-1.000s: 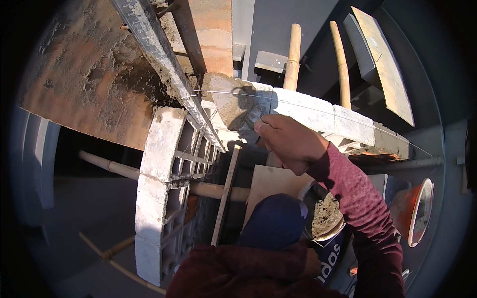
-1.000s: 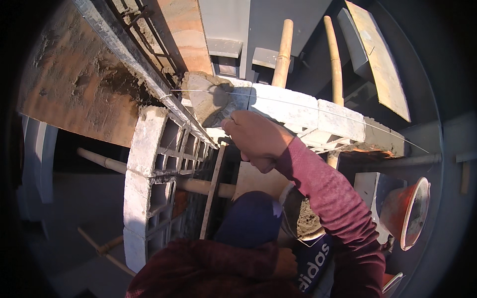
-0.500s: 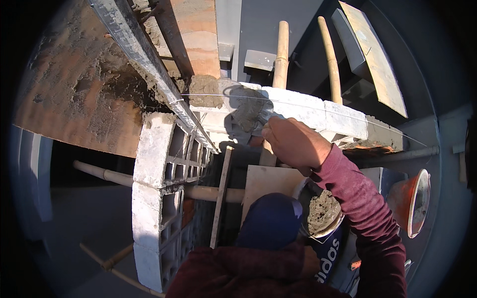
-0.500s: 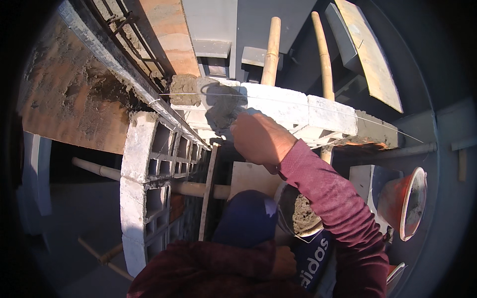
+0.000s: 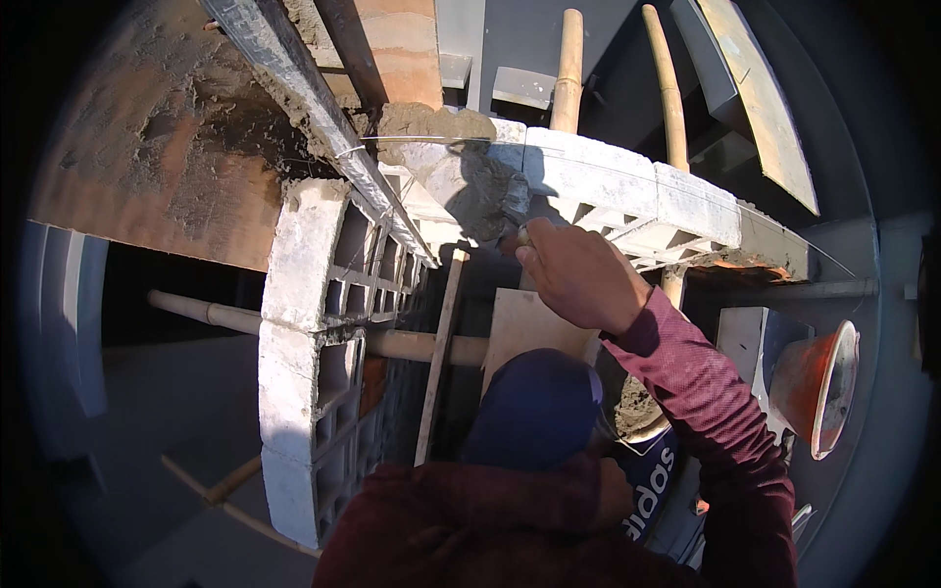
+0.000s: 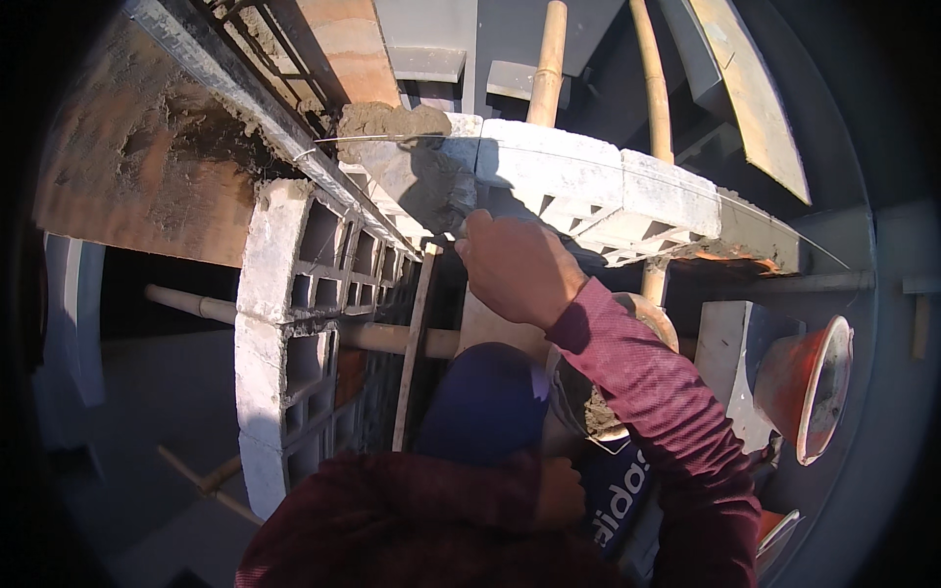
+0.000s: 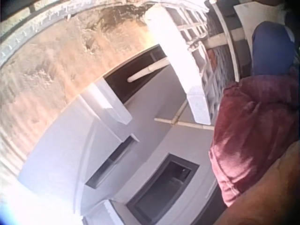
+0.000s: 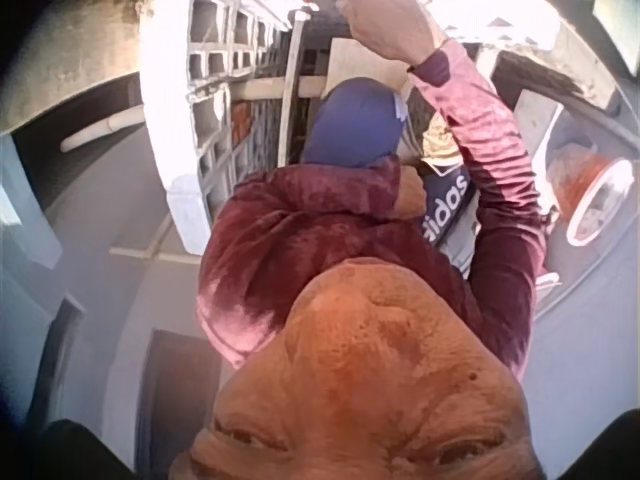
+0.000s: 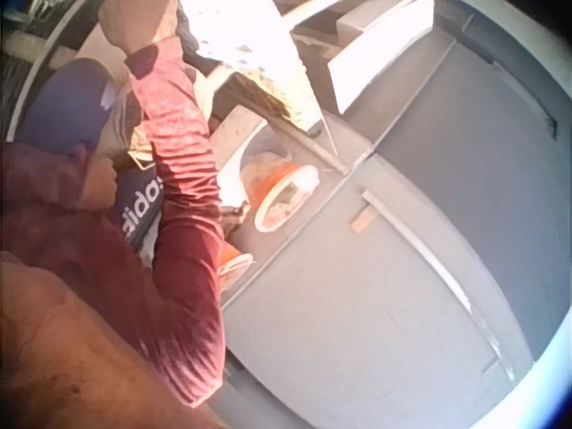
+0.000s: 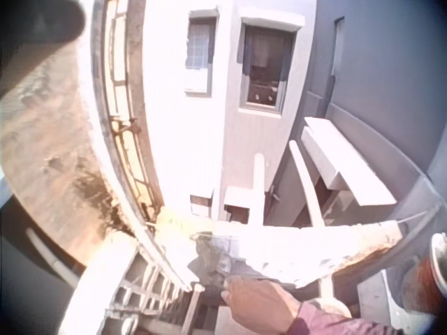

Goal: The person scoops mortar from a bucket using a trowel and applies it to a partially built brick wall. They then pick up a red brick, place it onto the mortar, and tap it into position.

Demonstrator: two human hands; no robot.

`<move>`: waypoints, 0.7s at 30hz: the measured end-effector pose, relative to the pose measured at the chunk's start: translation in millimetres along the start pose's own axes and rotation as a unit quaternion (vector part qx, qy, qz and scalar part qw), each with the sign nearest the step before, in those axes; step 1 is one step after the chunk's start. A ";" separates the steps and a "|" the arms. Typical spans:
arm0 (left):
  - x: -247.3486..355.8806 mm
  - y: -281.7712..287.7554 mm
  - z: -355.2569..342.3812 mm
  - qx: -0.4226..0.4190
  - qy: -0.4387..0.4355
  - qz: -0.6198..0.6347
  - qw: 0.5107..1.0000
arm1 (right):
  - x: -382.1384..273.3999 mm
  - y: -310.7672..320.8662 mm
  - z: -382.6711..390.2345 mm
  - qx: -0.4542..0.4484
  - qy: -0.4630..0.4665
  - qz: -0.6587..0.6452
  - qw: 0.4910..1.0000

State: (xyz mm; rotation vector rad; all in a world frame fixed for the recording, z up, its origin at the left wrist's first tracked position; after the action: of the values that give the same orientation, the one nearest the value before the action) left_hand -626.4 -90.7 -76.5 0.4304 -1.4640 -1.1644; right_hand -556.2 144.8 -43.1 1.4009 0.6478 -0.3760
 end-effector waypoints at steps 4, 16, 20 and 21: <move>-4.1 4.3 7.8 -0.027 -0.008 -0.010 1.000 | 23.1 27.1 40.6 -0.001 -0.028 -0.067 0.997; -3.0 14.6 31.3 -0.053 -0.037 0.062 0.996 | 42.5 134.2 287.7 -0.161 -0.335 0.195 0.908; -7.2 20.0 29.4 -0.062 -0.035 0.042 0.997 | 78.5 86.5 308.9 -0.188 -0.299 0.333 0.875; -9.0 21.0 28.0 -0.068 -0.028 0.029 0.997 | 88.0 73.8 304.2 -0.187 -0.293 0.334 0.876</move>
State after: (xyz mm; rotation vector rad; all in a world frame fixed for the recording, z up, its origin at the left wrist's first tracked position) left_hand -642.0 -62.9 -59.6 0.2613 -1.4266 -1.2298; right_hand -384.2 -130.7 -27.9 0.9774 -0.2700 -0.0910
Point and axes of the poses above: each hand's wrist, its own z-axis away from the middle knuckle, its own y-axis out of the back of the hand, x = y × z, the point moved 4 cm from there along -z, towards the middle knuckle, and after that the axes turned 15 degrees about -z, right-handed, at the moved point
